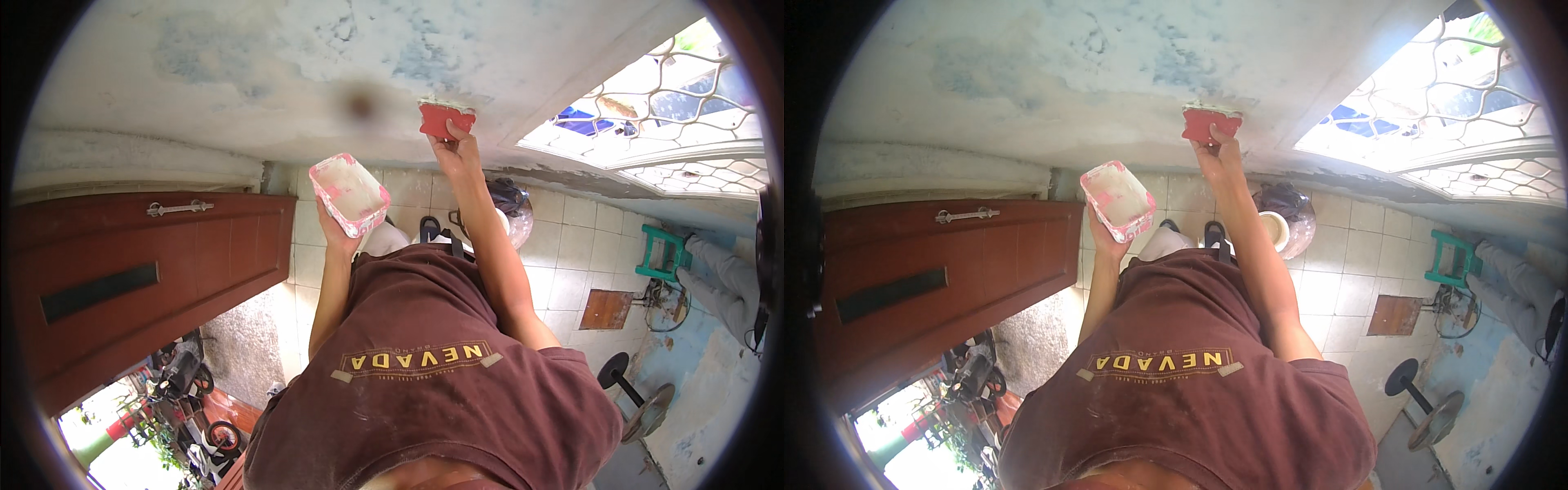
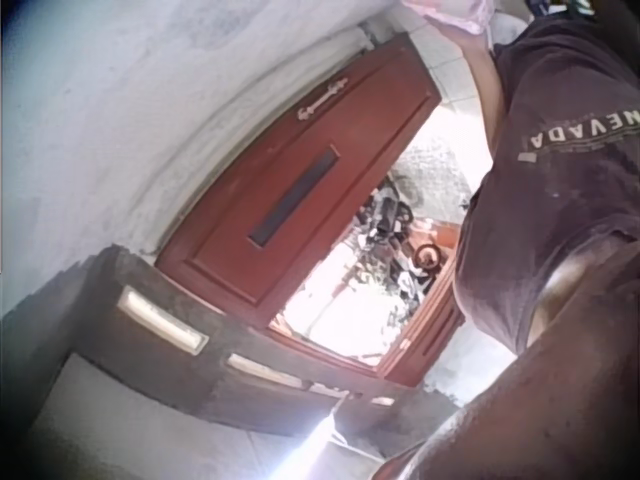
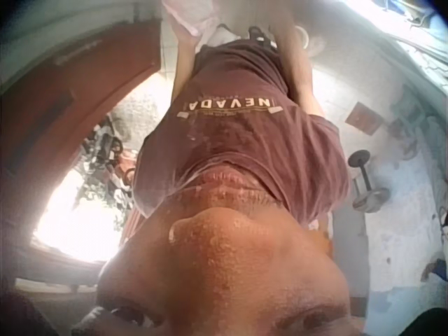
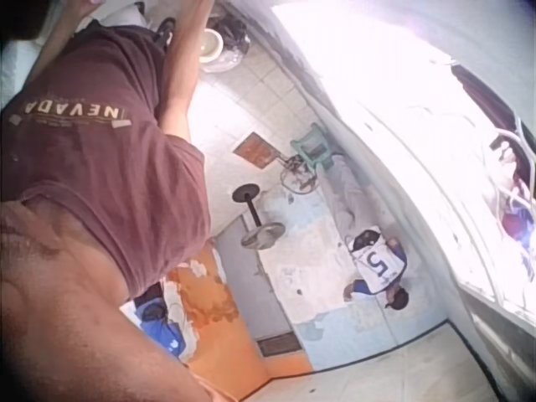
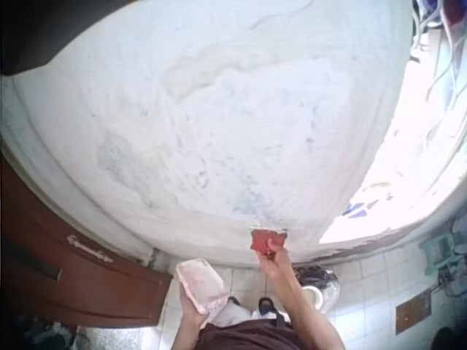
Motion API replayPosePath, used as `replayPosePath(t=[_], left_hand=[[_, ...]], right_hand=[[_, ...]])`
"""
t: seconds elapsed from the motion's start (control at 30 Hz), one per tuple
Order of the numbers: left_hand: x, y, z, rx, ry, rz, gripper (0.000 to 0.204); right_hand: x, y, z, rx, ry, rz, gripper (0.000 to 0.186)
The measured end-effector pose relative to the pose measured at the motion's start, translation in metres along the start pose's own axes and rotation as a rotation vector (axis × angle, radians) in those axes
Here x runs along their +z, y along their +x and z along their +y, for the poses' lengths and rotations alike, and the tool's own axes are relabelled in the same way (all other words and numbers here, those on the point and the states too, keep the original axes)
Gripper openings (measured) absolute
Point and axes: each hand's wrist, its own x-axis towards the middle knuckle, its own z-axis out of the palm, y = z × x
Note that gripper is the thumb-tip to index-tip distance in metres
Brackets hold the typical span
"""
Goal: The person applies white putty to a wall using a red spatula, taking the putty from a pink container.
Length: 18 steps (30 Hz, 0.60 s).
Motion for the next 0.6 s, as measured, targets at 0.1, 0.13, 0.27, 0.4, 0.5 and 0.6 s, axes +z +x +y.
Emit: replayPosePath(t=[0.1, 0.13, 0.27, 0.4, 0.5, 0.6], left_hand=[[-0.004, 0.003, 0.003, -0.008, -0.002, -0.011, 0.068], [-0.002, 0.004, 0.002, -0.018, -0.005, -0.012, 0.068], [0.0, 0.004, 0.002, -0.041, -0.015, -0.009, 0.067], [-0.004, 0.002, -0.001, -0.027, -0.023, 0.0, 0.066], [-0.015, 0.004, -0.002, -0.037, -0.041, -0.011, 0.066], [-0.013, 0.011, -0.004, -0.057, -0.037, -0.07, 0.067]], right_hand=[[0.021, -0.015, -0.001, 0.048, 0.041, -0.018, 0.044], [0.029, -0.021, -0.004, 0.06, 0.06, -0.015, 0.044], [0.053, -0.055, -0.015, -0.113, -0.078, -0.258, 0.042], [0.057, -0.082, -0.065, -0.288, -0.181, -0.49, 0.045], [0.032, -0.073, -0.068, -0.34, -0.291, -0.409, 0.047], [-0.053, -0.017, -0.063, -0.232, -0.358, -0.14, 0.045]])
